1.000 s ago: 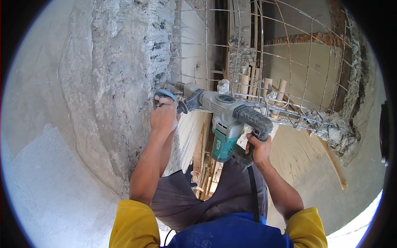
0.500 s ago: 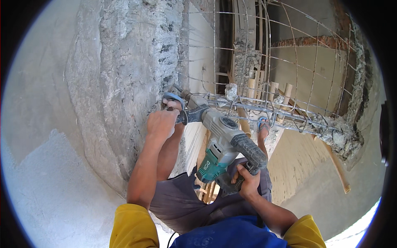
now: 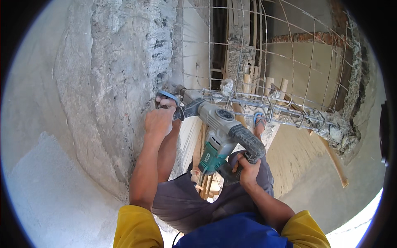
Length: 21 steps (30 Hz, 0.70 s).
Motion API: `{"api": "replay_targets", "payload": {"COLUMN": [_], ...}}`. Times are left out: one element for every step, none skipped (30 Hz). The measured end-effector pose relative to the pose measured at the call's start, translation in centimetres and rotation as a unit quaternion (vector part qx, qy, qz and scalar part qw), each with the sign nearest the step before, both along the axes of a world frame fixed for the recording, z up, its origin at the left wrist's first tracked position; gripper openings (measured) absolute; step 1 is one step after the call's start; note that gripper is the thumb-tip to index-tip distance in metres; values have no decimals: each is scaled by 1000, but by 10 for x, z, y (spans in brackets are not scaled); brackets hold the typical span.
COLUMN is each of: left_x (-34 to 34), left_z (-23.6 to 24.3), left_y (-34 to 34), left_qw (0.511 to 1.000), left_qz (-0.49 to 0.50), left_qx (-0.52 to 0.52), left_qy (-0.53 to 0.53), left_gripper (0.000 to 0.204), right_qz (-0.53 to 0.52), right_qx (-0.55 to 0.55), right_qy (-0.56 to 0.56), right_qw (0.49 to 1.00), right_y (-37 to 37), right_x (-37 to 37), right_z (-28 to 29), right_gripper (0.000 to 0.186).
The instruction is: Use a jackhammer to break and remove concrete sections from an upper wall or ceiling structure.
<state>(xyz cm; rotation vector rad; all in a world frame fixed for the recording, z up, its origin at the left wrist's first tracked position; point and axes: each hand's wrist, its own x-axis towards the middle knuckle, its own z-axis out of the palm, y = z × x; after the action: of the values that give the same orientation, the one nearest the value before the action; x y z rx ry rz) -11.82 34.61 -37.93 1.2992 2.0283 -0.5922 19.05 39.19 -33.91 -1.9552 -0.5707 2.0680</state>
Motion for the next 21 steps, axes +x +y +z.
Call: {"api": "replay_targets", "payload": {"left_x": [-1, -3, -3, -2, 0, 2, 4, 6, 5, 8, 12, 15, 3, 12, 6, -2, -6, 5, 1, -3, -5], "left_z": [-1, -3, -4, -4, -3, -1, -3, -4, -7, -5, 3, 8, -6, -1, -16, -26, -30, -16, -26, -26, -23], "left_y": [-1, -5, -8, -7, -7, -9, -11, -13, -13, -11, -18, -25, -16, -27, -20, -11, -6, -22, -15, -15, -19], "left_qw": [1000, 1000, 1000, 1000, 1000, 1000, 1000, 1000, 999, 999, 999, 999, 999, 999, 999, 999, 997, 998, 998, 998, 997], "left_qz": [0, 9, 18, 18, 18, 17, 17, 21, 26, 23, 22, 32, 43, 35, 35, 31, 28, 10, 12, 16, 20], "left_qx": [2, 12, 23, 24, 6, -12, -8, -17, -26, -33, -44, -28, 15, 4, 9, 38, 68, 55, 62, 64, 65], "left_qy": [-1, -1, -2, -2, 6, 14, 14, 4, -7, -4, -15, -15, 10, 5, 8, 20, 32, 9, 11, 17, 23], "left_gripper": [18, 18, 18, 18, 18, 19, 19, 18, 18, 17, 17, 17, 17, 16, 16, 15, 14, 13, 13, 16, 19], "right_qz": [15, -1, -1, 3, 6, 6, 21, 18, 14, 11, 12, 26, 39, 39, 45, 51, 63, 54, 46, 71, 63], "right_qx": [8, 7, 9, 6, 4, 19, 30, 34, 37, 41, 36, 24, 38, 44, 56, 62, 63, 46, 38, 35, 57], "right_qy": [-1, -1, -3, -5, -7, 1, 7, 3, 0, -7, 10, -7, 4, 7, 5, -2, 2, -9, -18, -31, -15], "right_qw": [1000, 1000, 1000, 1000, 1000, 1000, 999, 999, 999, 999, 999, 999, 998, 998, 997, 997, 996, 997, 998, 996, 996], "right_y": [6, 1, 1, -1, -1, -2, 9, 0, -7, -2, 4, -2, 7, 14, 25, 31, 38, 27, 21, 26, 25], "right_x": [-1, -7, -4, 1, 4, -4, -12, -6, -1, -2, 0, 8, -1, -7, -17, -23, -19, -15, -12, -21, -14], "right_z": [-3, -6, -1, 3, 5, -13, -35, -24, -11, -8, -16, 2, -16, -24, -34, -32, -30, -21, -17, -23, -14], "right_gripper": [7, 8, 8, 8, 9, 8, 9, 10, 10, 11, 11, 11, 11, 11, 10, 10, 10, 10, 11, 12, 12]}}
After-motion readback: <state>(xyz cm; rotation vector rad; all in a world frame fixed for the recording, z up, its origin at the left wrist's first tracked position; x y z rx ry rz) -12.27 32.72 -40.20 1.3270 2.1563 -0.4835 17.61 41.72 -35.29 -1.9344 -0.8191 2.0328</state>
